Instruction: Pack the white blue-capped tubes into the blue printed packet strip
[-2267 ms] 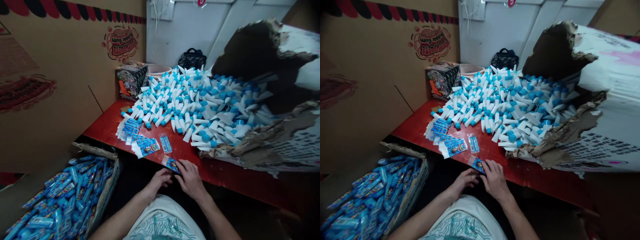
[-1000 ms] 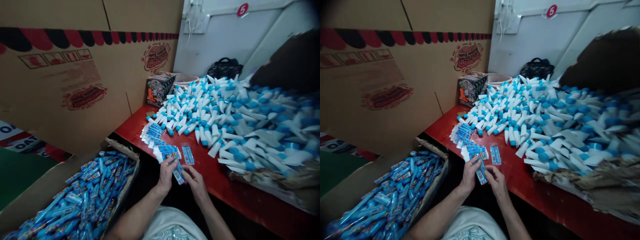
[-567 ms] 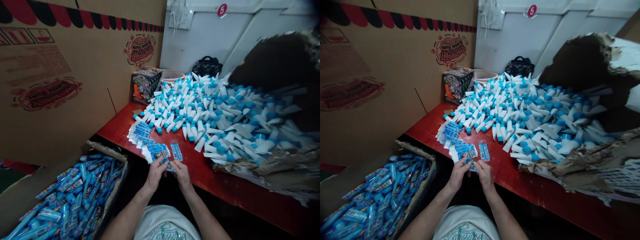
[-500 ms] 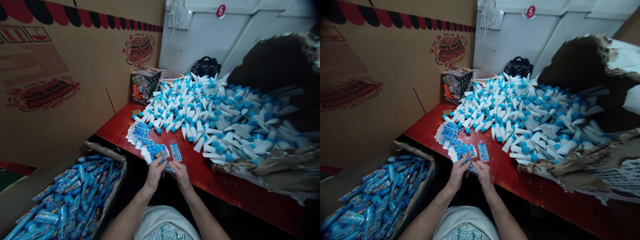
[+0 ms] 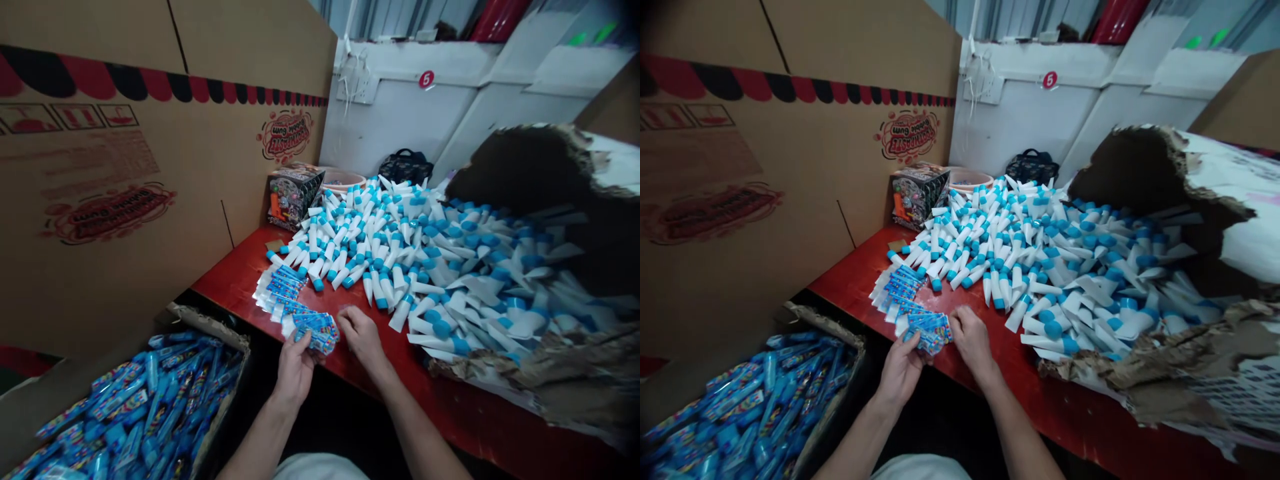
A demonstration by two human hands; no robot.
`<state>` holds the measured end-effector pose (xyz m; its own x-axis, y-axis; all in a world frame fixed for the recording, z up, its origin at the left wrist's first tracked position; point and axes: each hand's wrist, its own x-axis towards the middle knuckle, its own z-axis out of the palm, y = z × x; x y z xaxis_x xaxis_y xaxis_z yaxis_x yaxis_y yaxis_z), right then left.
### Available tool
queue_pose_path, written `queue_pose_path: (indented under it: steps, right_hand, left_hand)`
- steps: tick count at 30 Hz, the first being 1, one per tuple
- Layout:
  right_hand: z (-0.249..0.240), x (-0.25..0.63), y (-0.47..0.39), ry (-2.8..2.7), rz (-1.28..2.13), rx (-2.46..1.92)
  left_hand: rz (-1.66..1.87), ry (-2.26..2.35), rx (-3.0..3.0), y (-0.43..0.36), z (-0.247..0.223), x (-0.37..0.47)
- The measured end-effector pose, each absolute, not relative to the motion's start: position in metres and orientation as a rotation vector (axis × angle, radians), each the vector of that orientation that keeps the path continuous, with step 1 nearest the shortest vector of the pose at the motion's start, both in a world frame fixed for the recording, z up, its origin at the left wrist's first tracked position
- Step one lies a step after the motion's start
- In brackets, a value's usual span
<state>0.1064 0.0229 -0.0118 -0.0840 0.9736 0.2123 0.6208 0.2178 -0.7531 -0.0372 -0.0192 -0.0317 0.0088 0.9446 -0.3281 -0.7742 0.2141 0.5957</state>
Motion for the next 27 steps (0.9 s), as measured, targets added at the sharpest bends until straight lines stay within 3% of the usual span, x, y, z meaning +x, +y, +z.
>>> queue_pose_path:
  steps: [7,18,21,23,27]
  right_hand:
    - [-0.005,0.048,0.101,-2.131,0.008,-1.816]
    - [-0.02,0.074,0.075,-2.402,-0.023,-1.871]
    - [-0.015,0.09,0.067,-2.369,0.116,-1.931]
    - [-0.012,0.101,0.061,-2.193,0.384,-1.876]
    - [-0.008,0.11,0.03,-1.475,1.029,-1.357]
  left_hand:
    - [1.467,0.827,0.285,-0.015,-0.026,-0.059]
    - [1.544,0.804,0.077,-0.011,-0.033,-0.081]
    - [1.515,0.77,0.064,-0.009,-0.029,-0.069]
    - [1.505,0.765,0.092,-0.009,-0.026,-0.062]
    - [1.553,0.788,0.167,-0.012,-0.024,-0.055]
